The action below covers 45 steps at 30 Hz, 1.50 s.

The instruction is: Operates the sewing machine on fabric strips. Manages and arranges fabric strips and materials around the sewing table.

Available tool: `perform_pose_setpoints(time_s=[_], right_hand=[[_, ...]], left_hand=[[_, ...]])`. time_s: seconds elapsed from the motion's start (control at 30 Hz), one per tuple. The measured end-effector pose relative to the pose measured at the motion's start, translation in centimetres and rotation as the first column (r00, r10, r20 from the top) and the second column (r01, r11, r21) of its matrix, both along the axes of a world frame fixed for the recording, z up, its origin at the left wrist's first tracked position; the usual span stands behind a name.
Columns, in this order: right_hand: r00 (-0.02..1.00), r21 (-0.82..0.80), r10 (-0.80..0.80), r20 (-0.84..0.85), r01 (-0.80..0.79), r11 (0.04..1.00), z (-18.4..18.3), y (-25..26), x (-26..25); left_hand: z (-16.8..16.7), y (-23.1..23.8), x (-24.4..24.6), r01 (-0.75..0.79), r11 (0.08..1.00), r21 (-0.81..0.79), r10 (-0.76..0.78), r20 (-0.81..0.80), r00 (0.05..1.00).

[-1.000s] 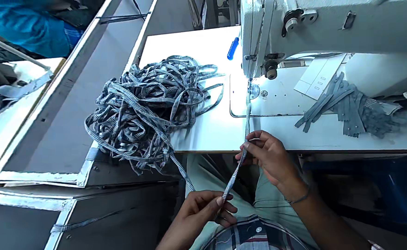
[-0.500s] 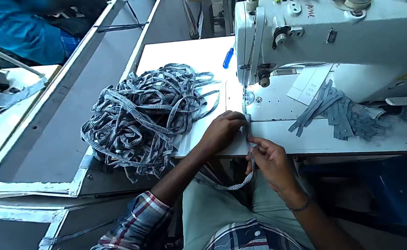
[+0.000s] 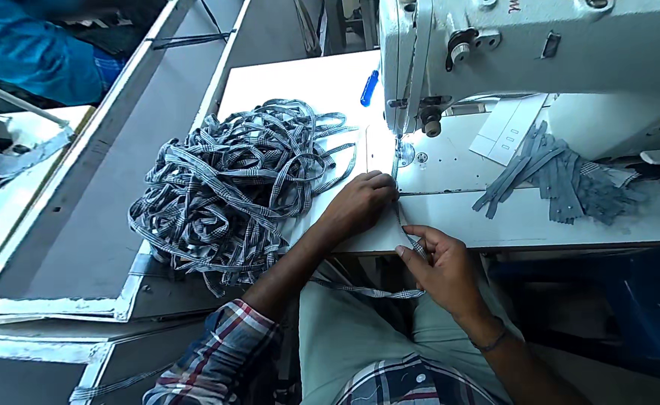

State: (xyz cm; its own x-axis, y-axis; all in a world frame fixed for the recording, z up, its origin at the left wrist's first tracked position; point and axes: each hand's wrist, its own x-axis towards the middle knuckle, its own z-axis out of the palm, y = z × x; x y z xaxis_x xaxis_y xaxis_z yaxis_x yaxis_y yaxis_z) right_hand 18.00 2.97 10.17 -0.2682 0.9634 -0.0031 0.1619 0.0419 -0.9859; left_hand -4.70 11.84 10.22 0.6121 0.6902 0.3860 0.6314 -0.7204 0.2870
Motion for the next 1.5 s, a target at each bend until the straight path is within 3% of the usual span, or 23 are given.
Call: perform_pose_setpoints(time_s=[0.17, 0.3, 0.57, 0.73, 0.93, 1.33, 1.5], right_hand=[[0.992, 0.201, -0.100, 0.077, 0.083, 0.976, 0.3, 0.8, 0.3], [0.950, 0.371, -0.191, 0.249, 0.089, 0.924, 0.1, 1.6, 1.5], [0.818, 0.565, -0.315, 0.482, -0.015, 0.825, -0.5, 1.9, 2.2], [0.786, 0.578, -0.321, 0.528, -0.055, 0.814, -0.8, 1.8, 2.1], [0.770, 0.550, -0.280, 0.574, -0.108, 0.828, -0.7, 2.0, 2.1], [0.683, 0.550, -0.256, 0.684, -0.253, 0.795, -0.8, 1.4, 2.0], [0.676, 0.558, -0.266, 0.688, -0.258, 0.788, -1.0, 0.9, 2.0]], left_hand=[[1.2, 2.0, -0.2, 0.093, 0.987, -0.129, -0.096, -0.021, 0.995], [1.9, 4.1, -0.3, 0.150, 0.961, -0.231, -0.165, -0.048, 0.985], [1.1, 6.0, -1.2, 0.186, 0.936, -0.299, -0.170, 0.081, 0.982], [0.9, 4.3, -0.8, 0.063, 0.988, -0.142, -0.056, 0.047, 0.997], [1.0, 3.3, -0.5, 0.100, 0.991, 0.093, -0.089, -0.114, 0.989], [-0.2, 0.6, -0.9, 0.052, 0.981, 0.187, -0.011, -0.216, 0.976], [-0.2, 0.1, -0.7, 0.025, 0.989, 0.148, 0.018, -0.281, 0.959]])
